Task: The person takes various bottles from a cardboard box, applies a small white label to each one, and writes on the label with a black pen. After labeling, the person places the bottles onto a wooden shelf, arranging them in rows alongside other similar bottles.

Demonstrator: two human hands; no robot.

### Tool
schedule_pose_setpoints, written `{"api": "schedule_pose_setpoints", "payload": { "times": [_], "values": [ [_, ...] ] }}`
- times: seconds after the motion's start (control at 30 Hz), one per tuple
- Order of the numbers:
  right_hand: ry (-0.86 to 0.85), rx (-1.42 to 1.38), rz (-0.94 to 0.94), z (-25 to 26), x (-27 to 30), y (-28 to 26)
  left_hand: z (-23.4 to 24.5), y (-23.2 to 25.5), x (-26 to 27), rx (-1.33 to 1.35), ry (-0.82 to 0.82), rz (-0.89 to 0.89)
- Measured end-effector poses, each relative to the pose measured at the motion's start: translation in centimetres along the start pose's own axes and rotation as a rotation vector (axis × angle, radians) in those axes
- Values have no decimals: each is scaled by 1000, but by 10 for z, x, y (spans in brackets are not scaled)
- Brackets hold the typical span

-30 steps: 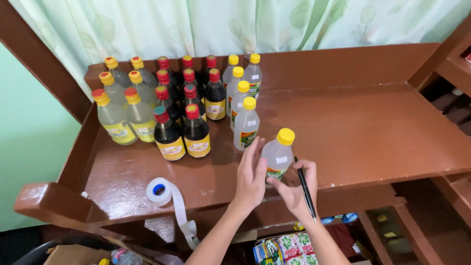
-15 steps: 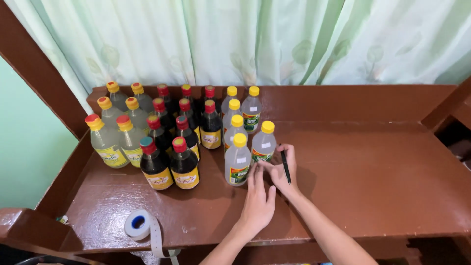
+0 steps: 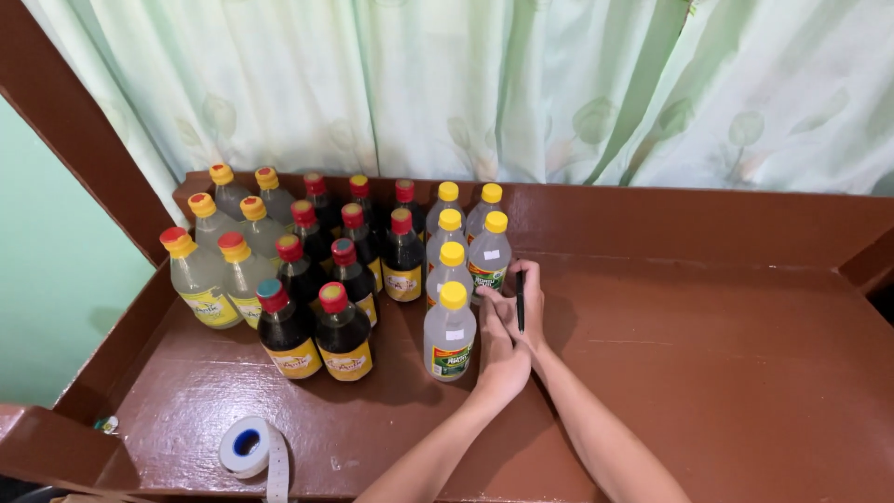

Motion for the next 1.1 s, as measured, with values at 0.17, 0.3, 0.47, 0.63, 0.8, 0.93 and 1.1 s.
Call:
{"api": "schedule_pose_setpoints", "payload": {
  "times": [0.17,0.3,0.47,0.63,0.8,0.93,1.1],
  "values": [
    [4,111,286,5,-15,10,-4,1,-4,15,38,-141],
    [-35,76,300,4,-9,5,-2,7,-3,82,26,-94],
    [-40,57,401,9,-16,8,-3,-11,-2,-25,14,-107],
    [-35,155,326,17,-20,11,-7,-15,-1,-101,2,-85],
    [-4,280,366,24,-19,19,1,10,11,-111,-35,-138],
    [46,216,556,45,-8,-13,58,68,66,-8,20,-281],
    [217,-168,793,87,13,-67,180,106,148,95,23,-319]
  ]
}}
Point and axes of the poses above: each hand's wrist, its own x-axis away from the middle knuckle, its own z-axis out of the back of the hand, y = z × x, the point moved 9 cm from there along -x, towards the middle knuckle, and after that the axes turned 8 degrees about y, right-handed, at the moved point
